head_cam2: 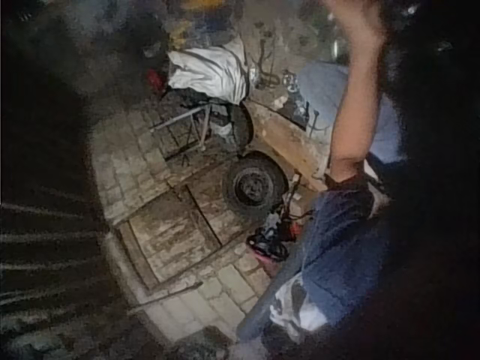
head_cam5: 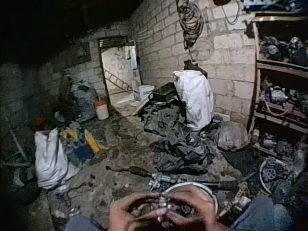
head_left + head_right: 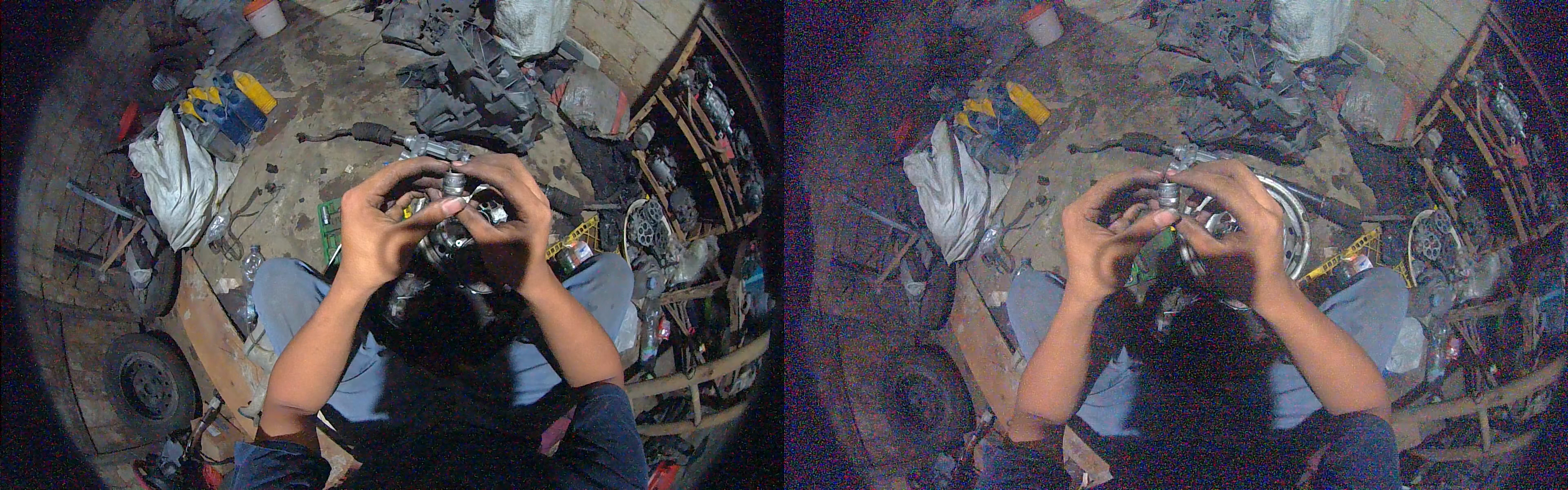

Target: The person sits on the floor in a cluttered workshop and assembles a mechanical component, likely a starter motor, onto a metal wheel rim. They use a socket wrench to tighten bolts and repeatedly attach and detach the motor housing to align it with the rim.

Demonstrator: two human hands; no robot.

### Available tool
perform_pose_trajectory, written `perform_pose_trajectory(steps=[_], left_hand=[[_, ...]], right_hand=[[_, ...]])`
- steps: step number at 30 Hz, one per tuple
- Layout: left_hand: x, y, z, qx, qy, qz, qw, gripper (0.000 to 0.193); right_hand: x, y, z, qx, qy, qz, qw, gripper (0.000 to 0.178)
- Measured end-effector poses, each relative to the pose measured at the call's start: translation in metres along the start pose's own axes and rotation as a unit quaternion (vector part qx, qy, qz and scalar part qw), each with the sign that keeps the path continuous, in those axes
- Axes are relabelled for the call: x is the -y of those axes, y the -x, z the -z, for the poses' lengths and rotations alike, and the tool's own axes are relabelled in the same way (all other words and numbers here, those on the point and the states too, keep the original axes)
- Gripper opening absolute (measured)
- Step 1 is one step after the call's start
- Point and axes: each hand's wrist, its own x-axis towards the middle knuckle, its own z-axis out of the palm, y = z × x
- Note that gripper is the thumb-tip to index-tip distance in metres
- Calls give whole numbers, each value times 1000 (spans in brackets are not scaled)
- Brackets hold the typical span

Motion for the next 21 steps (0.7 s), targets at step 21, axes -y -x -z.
perform_pose_trajectory(steps=[21], left_hand=[[81,-10,-3,148,-23,37,988,27]], right_hand=[[-20,37,50,208,52,-259,942,17]])
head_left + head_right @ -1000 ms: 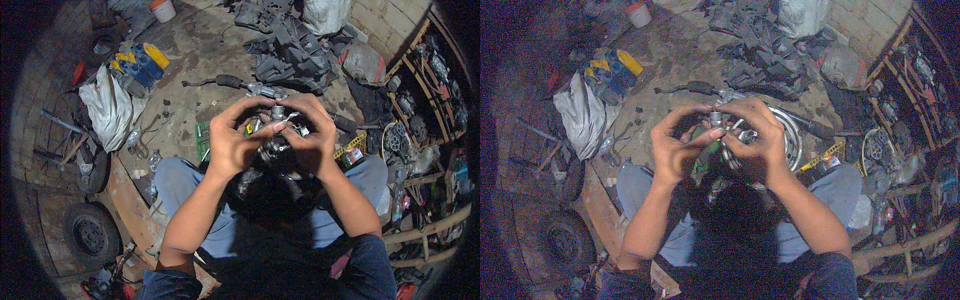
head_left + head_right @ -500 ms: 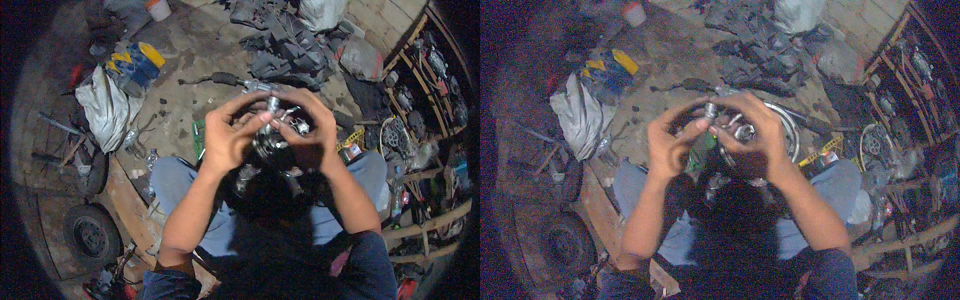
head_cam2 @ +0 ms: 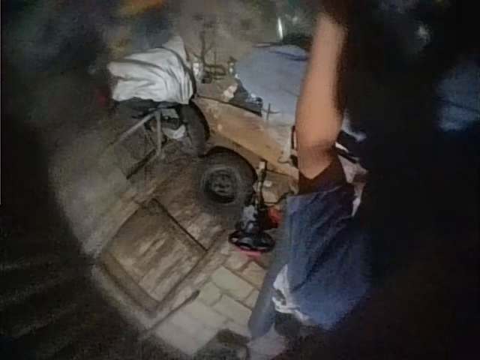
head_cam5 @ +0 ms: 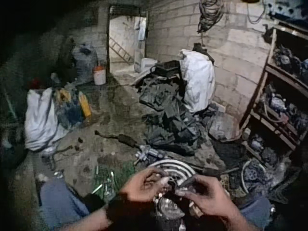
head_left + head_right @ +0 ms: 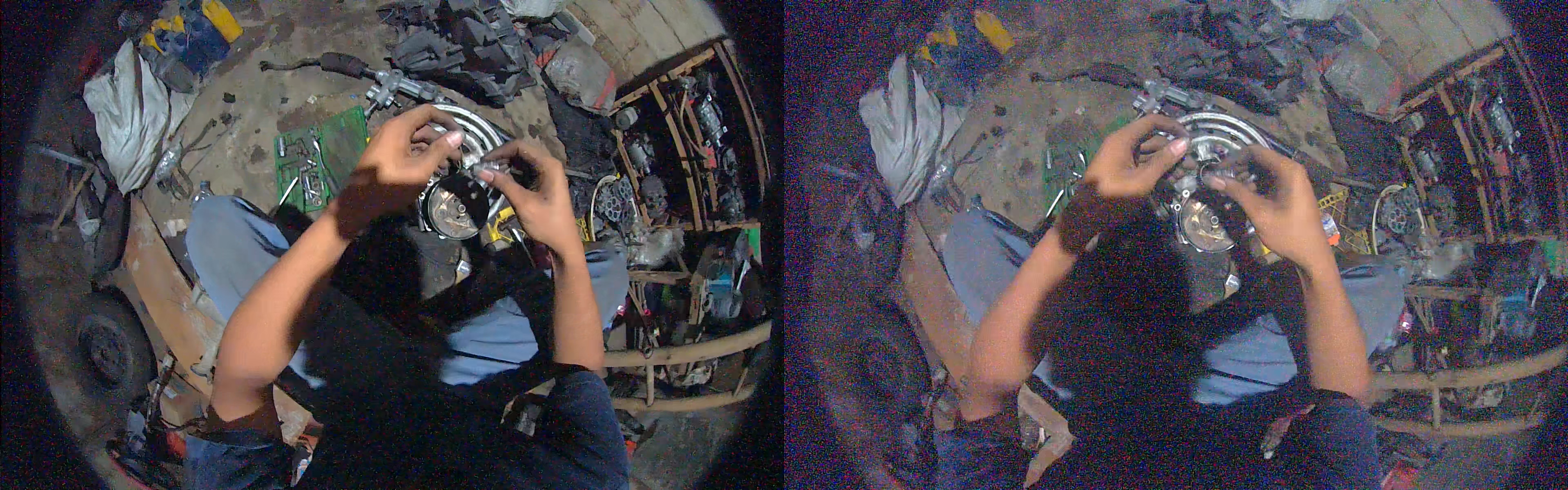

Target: The person sits on the floor in a cluttered workshop and assembles a mechanical component, likely a starter motor, onto a metal wheel rim. They use a socket wrench to tighten bolts and repeatedly attach and detach the motor housing to align it with the rim.

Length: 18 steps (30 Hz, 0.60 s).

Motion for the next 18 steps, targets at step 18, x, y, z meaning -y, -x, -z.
perform_pose_trajectory(steps=[18], left_hand=[[89,13,6,-38,-374,-353,857,31]], right_hand=[[-83,52,-9,80,-570,-184,797,48]])
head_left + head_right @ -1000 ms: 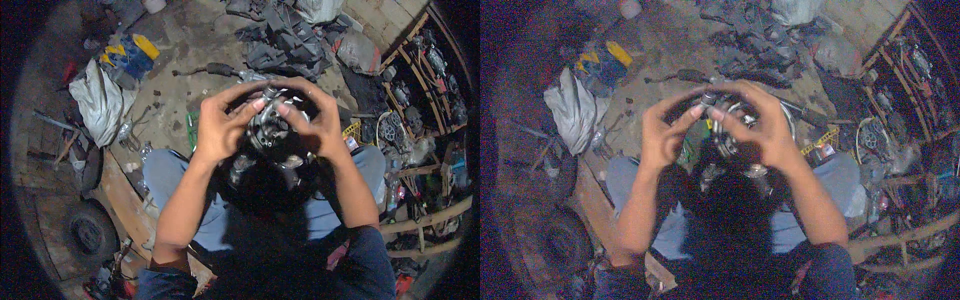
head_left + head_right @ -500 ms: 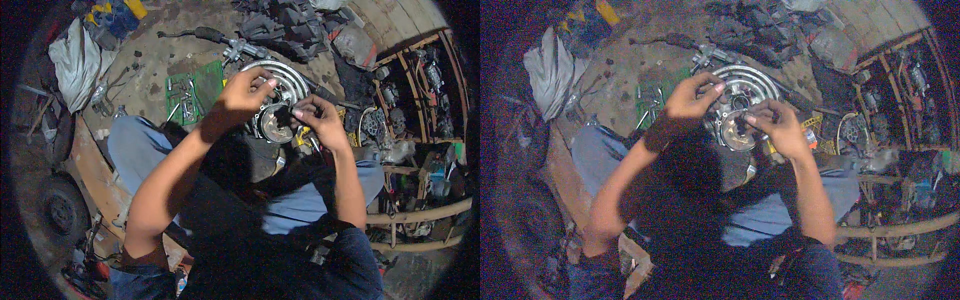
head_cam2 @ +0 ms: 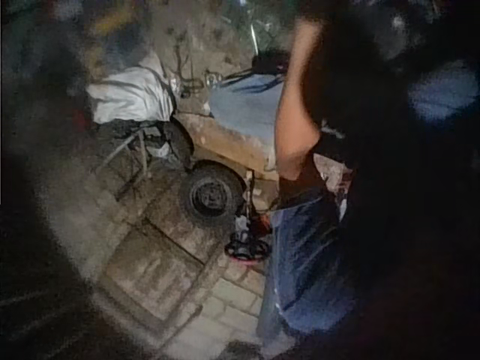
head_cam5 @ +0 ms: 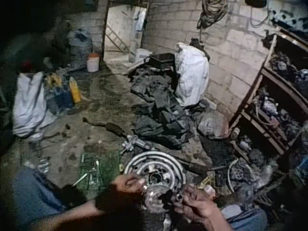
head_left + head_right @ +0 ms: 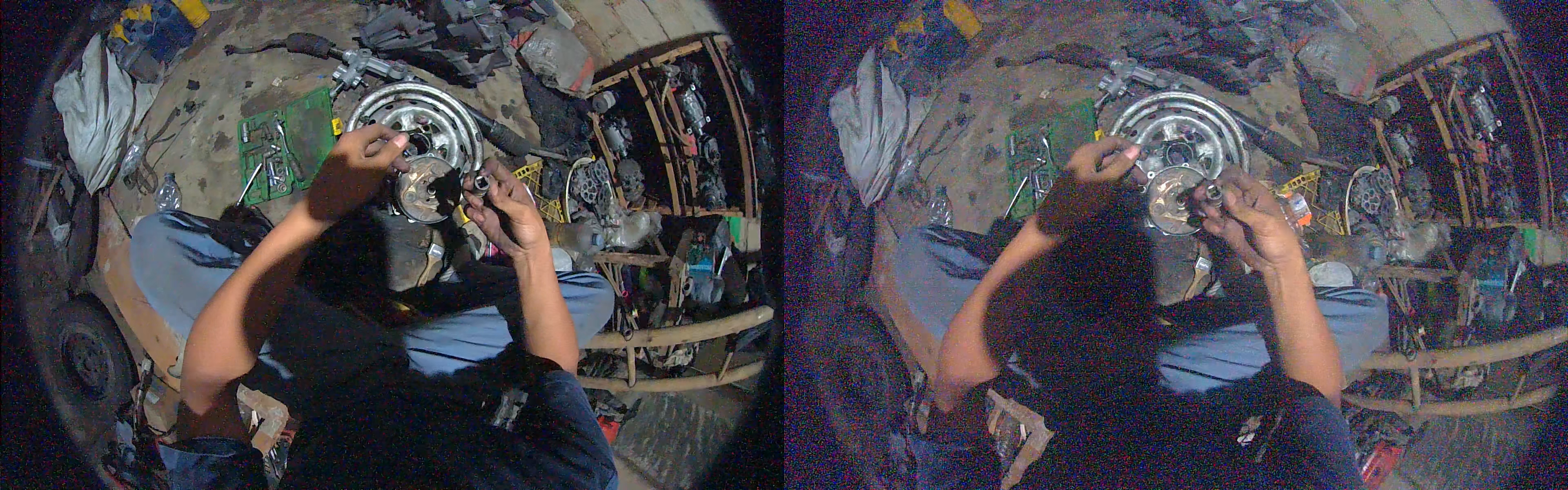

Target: The person sits on the floor in a cluttered workshop and assembles a mechanical component, likely a starter motor, onto a metal wheel rim. They use a socket wrench to tighten bolts and repeatedly attach and detach the motor housing to align it with the rim.

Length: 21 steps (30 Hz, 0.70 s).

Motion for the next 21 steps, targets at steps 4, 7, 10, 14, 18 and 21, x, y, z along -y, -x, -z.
perform_pose_trajectory(steps=[4,7,10,14,18,21], left_hand=[[-9,-6,4,13,52,41,998,32],[-12,-6,4,26,93,85,992,30],[-12,-6,2,6,47,44,998,27],[-14,-8,0,9,68,40,997,27],[-15,-7,-1,29,97,60,993,29],[-12,-4,-4,40,115,76,990,31]], right_hand=[[3,-1,-5,-36,-18,-8,999,44],[4,-3,-14,-78,-54,-31,995,42],[0,-6,-4,-89,-116,-55,988,33],[-4,-4,8,-101,-151,-65,981,28],[-2,-3,9,-71,-167,-70,981,28],[-2,-3,6,-68,-167,-71,981,28]])
